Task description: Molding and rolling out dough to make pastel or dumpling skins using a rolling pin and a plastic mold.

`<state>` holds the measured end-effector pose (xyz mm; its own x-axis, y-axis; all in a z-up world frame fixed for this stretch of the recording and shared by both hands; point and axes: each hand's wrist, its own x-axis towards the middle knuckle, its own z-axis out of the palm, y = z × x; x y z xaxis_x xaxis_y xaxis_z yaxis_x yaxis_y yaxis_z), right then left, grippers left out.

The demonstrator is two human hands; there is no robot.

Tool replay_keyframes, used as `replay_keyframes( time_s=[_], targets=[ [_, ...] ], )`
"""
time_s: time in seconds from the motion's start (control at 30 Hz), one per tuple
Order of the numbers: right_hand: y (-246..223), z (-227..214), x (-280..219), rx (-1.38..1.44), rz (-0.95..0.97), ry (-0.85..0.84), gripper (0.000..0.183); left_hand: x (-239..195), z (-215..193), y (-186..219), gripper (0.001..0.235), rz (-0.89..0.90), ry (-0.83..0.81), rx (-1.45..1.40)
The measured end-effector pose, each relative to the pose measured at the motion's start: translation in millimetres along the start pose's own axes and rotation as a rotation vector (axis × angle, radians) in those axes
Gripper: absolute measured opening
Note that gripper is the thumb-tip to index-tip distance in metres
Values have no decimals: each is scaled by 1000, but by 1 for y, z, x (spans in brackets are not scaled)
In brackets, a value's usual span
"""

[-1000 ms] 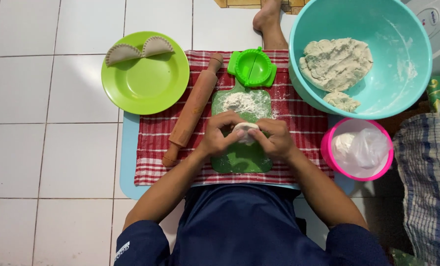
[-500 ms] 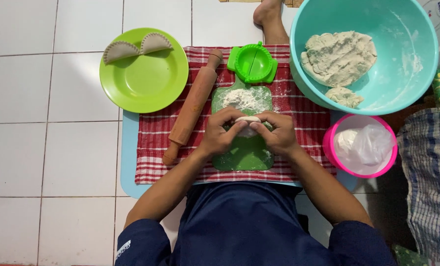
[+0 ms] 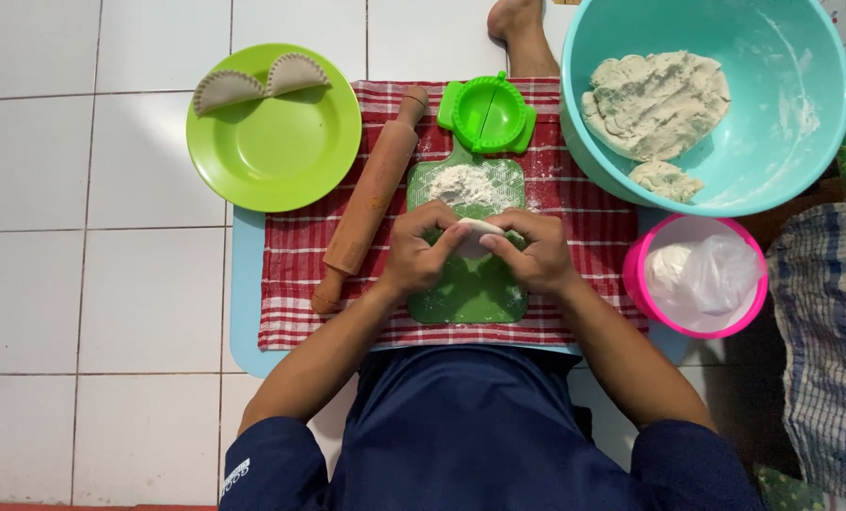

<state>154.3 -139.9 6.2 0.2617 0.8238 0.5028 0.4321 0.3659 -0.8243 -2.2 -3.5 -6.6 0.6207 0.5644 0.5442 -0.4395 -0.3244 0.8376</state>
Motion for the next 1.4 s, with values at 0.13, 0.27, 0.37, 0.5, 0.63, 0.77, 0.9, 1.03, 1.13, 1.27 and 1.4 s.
replay_keyframes(
  time_s=[0.13, 0.27, 0.37, 0.5, 0.63, 0.77, 0.9, 1.03, 1.13, 1.27, 1.4],
  targets=[
    [-6, 5, 0, 30, 39, 87, 19, -5, 2, 1, 22, -3, 23, -4],
    [-3, -3, 0, 75, 18, 84, 11, -7, 6, 11, 20, -213, -79, -57],
    [0, 0, -1, 170, 91, 68, 27, -7, 8, 6, 17, -212, -104, -39],
    [11, 1, -9, 69, 151, -40, 20, -5, 4, 8, 20, -130, -25, 57],
    [6, 0, -4, -31, 53, -38, 17, 1, 6, 16, 16, -50, -23, 139],
    [7, -4, 1, -43, -67, -60, 12, -7, 3, 2, 21, -67, -44, 58],
    [-3, 1, 10, -53, -167, -31, 21, -8, -1, -11, 16, -11, -10, -16],
    [16, 4, -3, -45, -115, 2, 12, -9, 2, -10, 16, 6, -11, -28],
    [7, 7, -1, -41, -103, 3, 9, -11, 5, -6, 15, -12, 30, -4],
    [-29, 2, 22, -35, 60, 297, 42, -11, 5, -12, 20, 1, 130, -30],
    [-100, 1, 64, 190, -150, 482, 11, -9, 2, -3, 21, -19, 147, -4]
  ],
)
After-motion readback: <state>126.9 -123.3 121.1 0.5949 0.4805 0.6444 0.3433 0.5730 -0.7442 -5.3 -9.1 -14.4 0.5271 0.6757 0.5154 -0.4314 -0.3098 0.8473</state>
